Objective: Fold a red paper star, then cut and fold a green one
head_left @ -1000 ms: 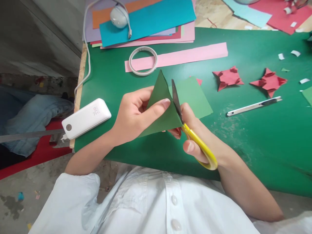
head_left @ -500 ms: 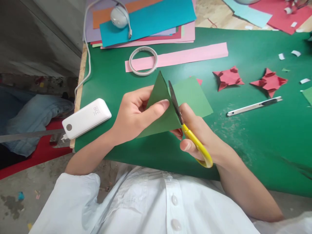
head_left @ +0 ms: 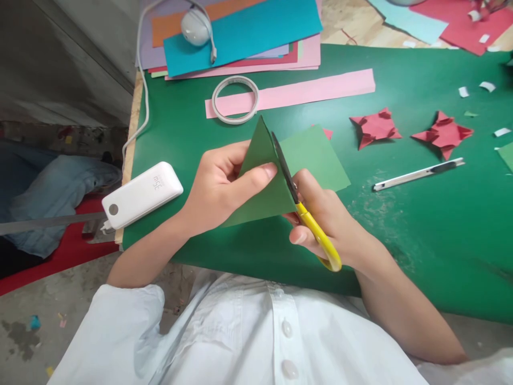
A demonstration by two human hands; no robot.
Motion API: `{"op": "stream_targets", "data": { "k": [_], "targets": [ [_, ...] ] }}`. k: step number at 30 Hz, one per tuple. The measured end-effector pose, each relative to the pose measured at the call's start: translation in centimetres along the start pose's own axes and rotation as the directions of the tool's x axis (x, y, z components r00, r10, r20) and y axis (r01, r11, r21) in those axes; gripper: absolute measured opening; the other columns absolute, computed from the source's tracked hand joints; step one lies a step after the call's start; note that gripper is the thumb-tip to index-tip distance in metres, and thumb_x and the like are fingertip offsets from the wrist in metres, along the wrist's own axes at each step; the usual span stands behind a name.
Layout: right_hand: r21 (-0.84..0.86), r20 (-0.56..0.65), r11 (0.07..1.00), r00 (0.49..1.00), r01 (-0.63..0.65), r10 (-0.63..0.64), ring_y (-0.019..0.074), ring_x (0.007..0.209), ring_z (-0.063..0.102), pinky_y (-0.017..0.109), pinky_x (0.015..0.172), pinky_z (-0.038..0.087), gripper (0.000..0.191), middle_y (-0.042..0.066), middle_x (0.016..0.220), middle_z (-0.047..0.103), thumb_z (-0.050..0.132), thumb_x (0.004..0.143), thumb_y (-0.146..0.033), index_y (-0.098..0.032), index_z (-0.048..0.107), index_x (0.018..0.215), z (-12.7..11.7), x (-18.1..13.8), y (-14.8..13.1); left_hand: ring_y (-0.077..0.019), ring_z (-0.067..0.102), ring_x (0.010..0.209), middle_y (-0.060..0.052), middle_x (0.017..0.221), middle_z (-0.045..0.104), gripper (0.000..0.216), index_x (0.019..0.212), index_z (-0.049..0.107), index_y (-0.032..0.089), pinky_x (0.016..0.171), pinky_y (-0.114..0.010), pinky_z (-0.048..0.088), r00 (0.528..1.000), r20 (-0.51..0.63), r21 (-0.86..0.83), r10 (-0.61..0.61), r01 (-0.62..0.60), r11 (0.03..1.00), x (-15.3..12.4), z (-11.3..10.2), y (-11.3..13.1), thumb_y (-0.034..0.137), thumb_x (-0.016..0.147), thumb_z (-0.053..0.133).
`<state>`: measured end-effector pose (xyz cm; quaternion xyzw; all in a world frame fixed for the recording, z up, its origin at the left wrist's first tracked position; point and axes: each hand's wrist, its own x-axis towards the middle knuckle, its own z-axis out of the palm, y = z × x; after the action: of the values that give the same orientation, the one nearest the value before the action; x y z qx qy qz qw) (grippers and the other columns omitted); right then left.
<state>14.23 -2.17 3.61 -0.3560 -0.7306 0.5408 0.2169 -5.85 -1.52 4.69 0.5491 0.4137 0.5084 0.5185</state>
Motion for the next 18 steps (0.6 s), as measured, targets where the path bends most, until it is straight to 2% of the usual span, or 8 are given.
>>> {"op": "stream_targets", "data": {
  "k": [9, 18],
  "targets": [
    [-0.049, -0.032, 0.998, 0.999, -0.028, 0.027, 0.0086, 0.056, 0.02, 0.022, 0.046, 0.022, 0.066, -0.011, 0.058, 0.03, 0.039, 0.079, -0.09, -0.025, 0.028, 0.086, 0.11, 0.0, 0.02, -0.0068, 0.056, 0.057, 0.005, 0.066, 0.059, 0.021, 0.074, 0.069, 0.019, 0.051, -0.019, 0.043, 0.999, 0.038, -0.043, -0.015, 0.017, 0.999, 0.2, 0.12, 0.07, 0.034, 0.087, 0.073],
    [-0.05, -0.059, 0.999, 0.998, 0.011, -0.014, 0.0077, 0.055, 0.02, 0.023, 0.047, 0.022, 0.064, -0.011, 0.06, 0.028, 0.039, 0.082, -0.088, -0.025, 0.028, 0.084, 0.29, 0.12, -0.22, -0.0085, 0.061, 0.059, 0.005, 0.068, 0.063, 0.019, 0.075, 0.071, 0.019, 0.054, -0.021, 0.046, 0.998, 0.021, -0.101, -0.067, 0.069, 0.993, 0.13, 0.2, 0.24, 0.035, 0.083, 0.077]
  ]
}}
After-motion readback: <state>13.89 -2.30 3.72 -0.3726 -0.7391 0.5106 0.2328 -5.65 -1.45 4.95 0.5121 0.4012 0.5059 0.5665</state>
